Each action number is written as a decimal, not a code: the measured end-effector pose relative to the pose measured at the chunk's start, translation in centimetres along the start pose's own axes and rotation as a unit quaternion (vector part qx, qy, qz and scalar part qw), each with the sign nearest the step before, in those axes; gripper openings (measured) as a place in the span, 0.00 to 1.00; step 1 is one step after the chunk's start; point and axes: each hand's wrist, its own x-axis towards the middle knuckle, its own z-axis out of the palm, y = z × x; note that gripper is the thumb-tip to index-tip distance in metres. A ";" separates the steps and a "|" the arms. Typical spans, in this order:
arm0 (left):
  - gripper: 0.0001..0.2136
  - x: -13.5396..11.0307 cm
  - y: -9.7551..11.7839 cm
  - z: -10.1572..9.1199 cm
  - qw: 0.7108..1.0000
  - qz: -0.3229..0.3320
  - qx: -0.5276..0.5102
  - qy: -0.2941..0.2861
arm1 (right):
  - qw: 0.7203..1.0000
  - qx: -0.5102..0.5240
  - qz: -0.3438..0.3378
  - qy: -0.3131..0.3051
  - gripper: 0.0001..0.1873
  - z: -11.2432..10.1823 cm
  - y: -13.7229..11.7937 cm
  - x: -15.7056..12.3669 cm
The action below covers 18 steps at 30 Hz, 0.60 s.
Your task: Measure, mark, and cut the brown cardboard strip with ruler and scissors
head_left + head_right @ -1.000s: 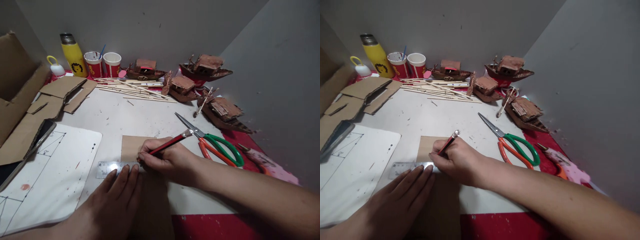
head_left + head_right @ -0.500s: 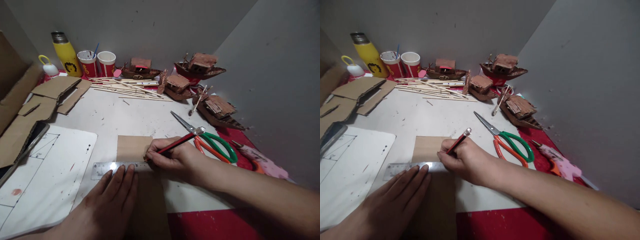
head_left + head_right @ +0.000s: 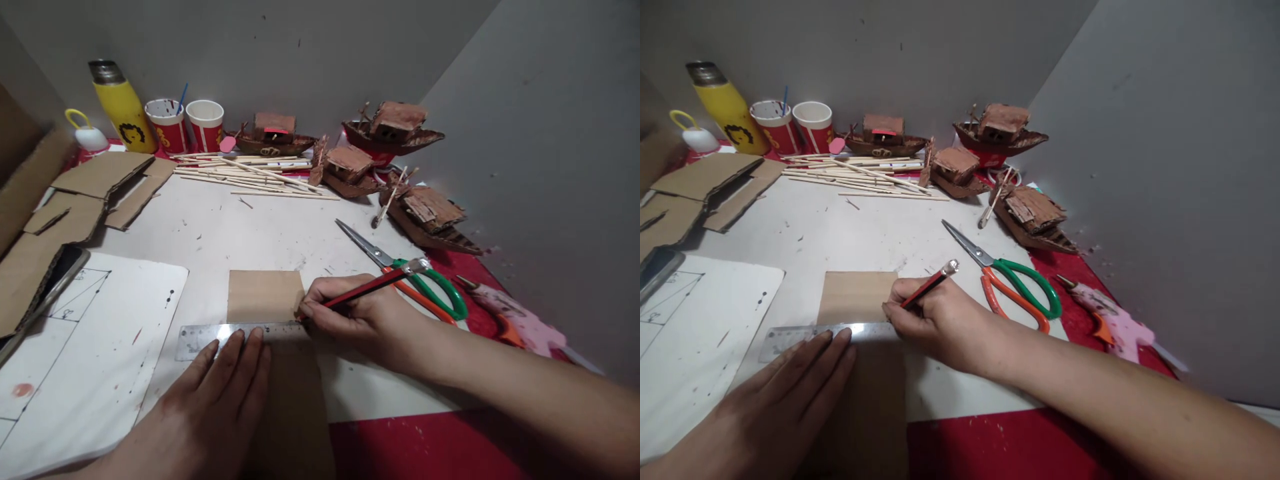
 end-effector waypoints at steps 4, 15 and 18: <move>0.36 0.1 0.2 -0.1 1.000 -0.013 0.024 -0.003 | 1.000 -0.001 -0.010 -0.003 0.14 -0.2 0.0 -0.2; 0.36 0.0 -0.2 -0.1 1.000 0.013 0.007 0.009 | 1.000 -0.009 -0.008 0.002 0.15 -0.4 1.0 -1.0; 0.35 0.0 0.2 0.1 1.000 -0.015 0.015 0.007 | 1.000 -0.023 -0.014 0.010 0.15 -0.4 1.2 -1.2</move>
